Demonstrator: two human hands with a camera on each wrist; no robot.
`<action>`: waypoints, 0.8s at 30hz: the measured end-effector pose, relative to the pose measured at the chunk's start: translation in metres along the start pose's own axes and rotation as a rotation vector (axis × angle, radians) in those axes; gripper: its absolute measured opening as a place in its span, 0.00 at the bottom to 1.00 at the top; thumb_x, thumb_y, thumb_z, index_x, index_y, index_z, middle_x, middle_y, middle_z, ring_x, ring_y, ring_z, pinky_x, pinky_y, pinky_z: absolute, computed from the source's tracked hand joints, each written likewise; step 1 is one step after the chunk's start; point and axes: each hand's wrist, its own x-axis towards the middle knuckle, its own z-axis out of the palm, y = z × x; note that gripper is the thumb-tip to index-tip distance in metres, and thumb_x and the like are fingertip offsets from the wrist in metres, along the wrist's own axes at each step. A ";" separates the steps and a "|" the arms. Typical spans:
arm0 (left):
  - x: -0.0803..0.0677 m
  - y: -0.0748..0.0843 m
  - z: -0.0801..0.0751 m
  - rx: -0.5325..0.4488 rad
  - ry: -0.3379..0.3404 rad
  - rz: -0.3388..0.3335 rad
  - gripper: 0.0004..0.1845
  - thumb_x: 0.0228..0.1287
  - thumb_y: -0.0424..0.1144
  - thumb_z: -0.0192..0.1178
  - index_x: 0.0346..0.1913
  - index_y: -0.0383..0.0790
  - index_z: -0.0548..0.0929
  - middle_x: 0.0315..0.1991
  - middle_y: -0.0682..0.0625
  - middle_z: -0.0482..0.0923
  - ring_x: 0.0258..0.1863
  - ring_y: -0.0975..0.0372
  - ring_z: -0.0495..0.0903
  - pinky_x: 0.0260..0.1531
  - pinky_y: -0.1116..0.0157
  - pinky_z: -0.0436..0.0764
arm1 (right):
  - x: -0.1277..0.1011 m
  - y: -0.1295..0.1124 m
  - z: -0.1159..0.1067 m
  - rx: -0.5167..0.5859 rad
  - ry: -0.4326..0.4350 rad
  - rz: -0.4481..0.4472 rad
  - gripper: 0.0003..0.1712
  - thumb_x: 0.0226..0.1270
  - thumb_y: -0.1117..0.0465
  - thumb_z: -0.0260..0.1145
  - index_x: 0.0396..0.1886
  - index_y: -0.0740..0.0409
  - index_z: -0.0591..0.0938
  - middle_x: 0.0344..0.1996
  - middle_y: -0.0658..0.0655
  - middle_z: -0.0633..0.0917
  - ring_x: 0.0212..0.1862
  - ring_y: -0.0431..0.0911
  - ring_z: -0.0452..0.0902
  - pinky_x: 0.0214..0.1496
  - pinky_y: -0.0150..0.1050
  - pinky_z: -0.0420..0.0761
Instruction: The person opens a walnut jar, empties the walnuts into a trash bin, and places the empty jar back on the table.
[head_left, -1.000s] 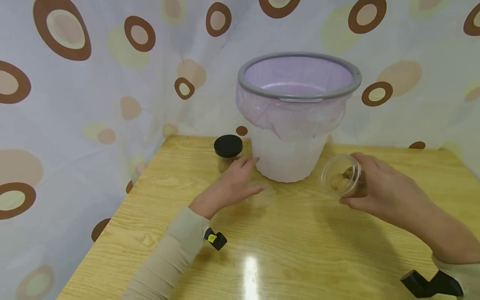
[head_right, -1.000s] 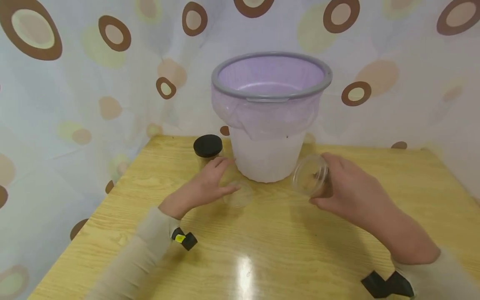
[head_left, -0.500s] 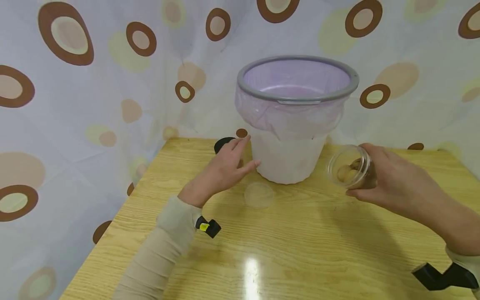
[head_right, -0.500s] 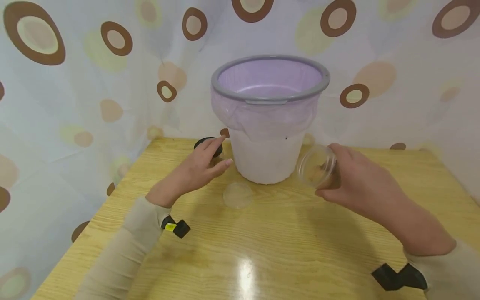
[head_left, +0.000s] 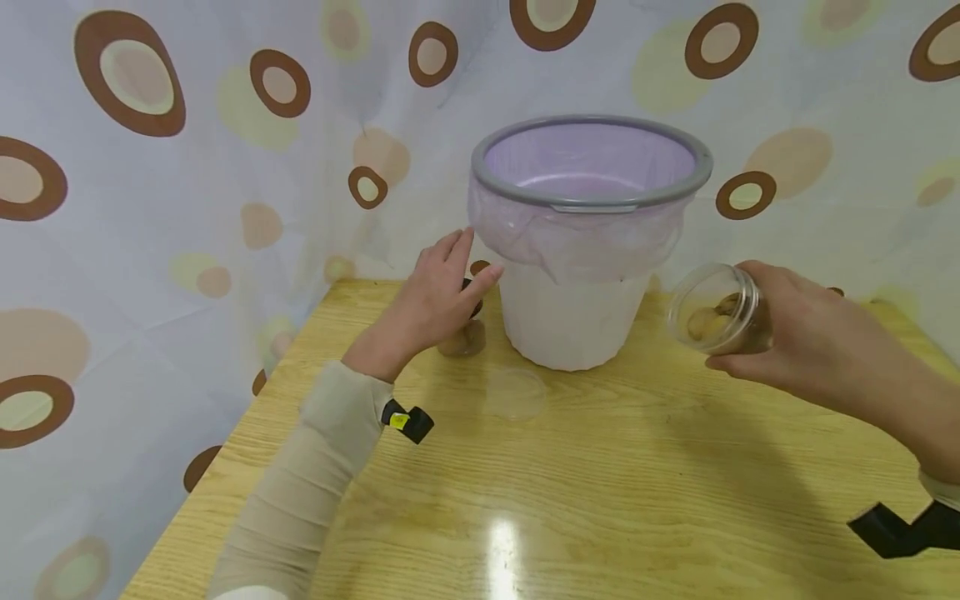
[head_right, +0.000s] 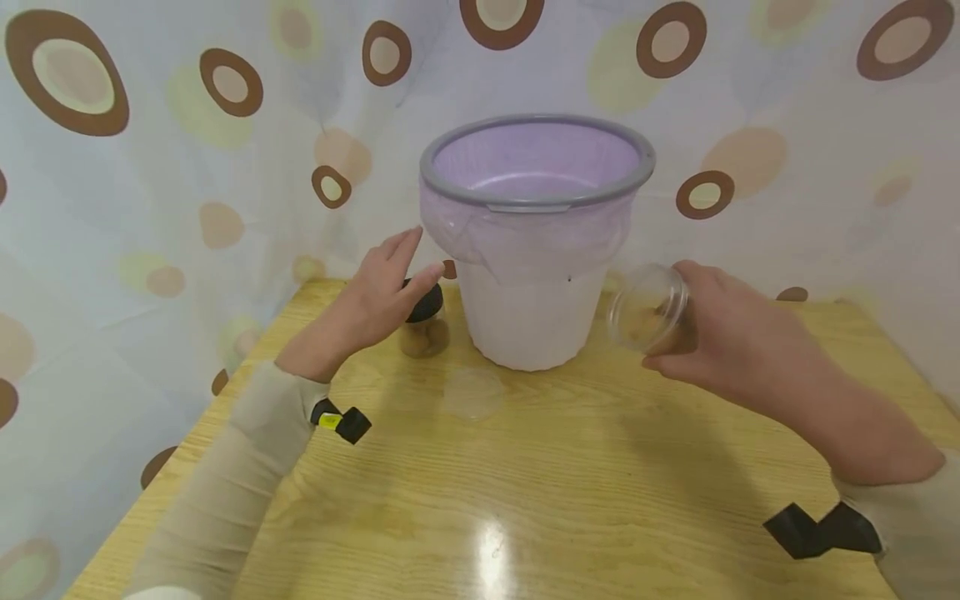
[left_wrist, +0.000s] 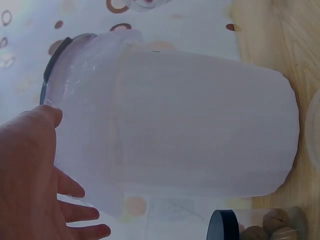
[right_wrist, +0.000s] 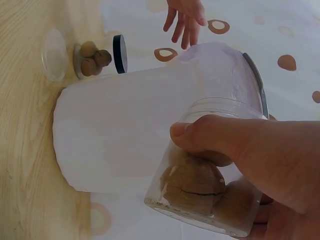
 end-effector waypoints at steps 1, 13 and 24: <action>0.002 0.001 -0.003 0.014 0.007 -0.012 0.43 0.75 0.64 0.37 0.79 0.36 0.47 0.78 0.38 0.50 0.76 0.43 0.52 0.75 0.49 0.55 | 0.001 0.001 -0.002 -0.003 0.008 0.000 0.50 0.36 0.54 0.86 0.59 0.66 0.71 0.43 0.66 0.82 0.39 0.58 0.82 0.35 0.56 0.79; 0.033 0.017 -0.039 0.130 0.111 -0.017 0.43 0.74 0.66 0.36 0.79 0.39 0.51 0.78 0.38 0.52 0.76 0.43 0.54 0.75 0.50 0.56 | 0.020 0.011 -0.029 -0.038 0.003 0.049 0.48 0.41 0.51 0.84 0.59 0.65 0.70 0.42 0.66 0.84 0.39 0.59 0.82 0.39 0.60 0.78; 0.065 0.042 -0.059 0.194 0.043 -0.024 0.44 0.73 0.69 0.31 0.80 0.43 0.46 0.80 0.45 0.46 0.79 0.49 0.48 0.77 0.55 0.50 | 0.035 0.029 -0.057 -0.118 0.037 0.092 0.55 0.44 0.51 0.83 0.65 0.72 0.65 0.49 0.76 0.77 0.45 0.74 0.77 0.40 0.67 0.75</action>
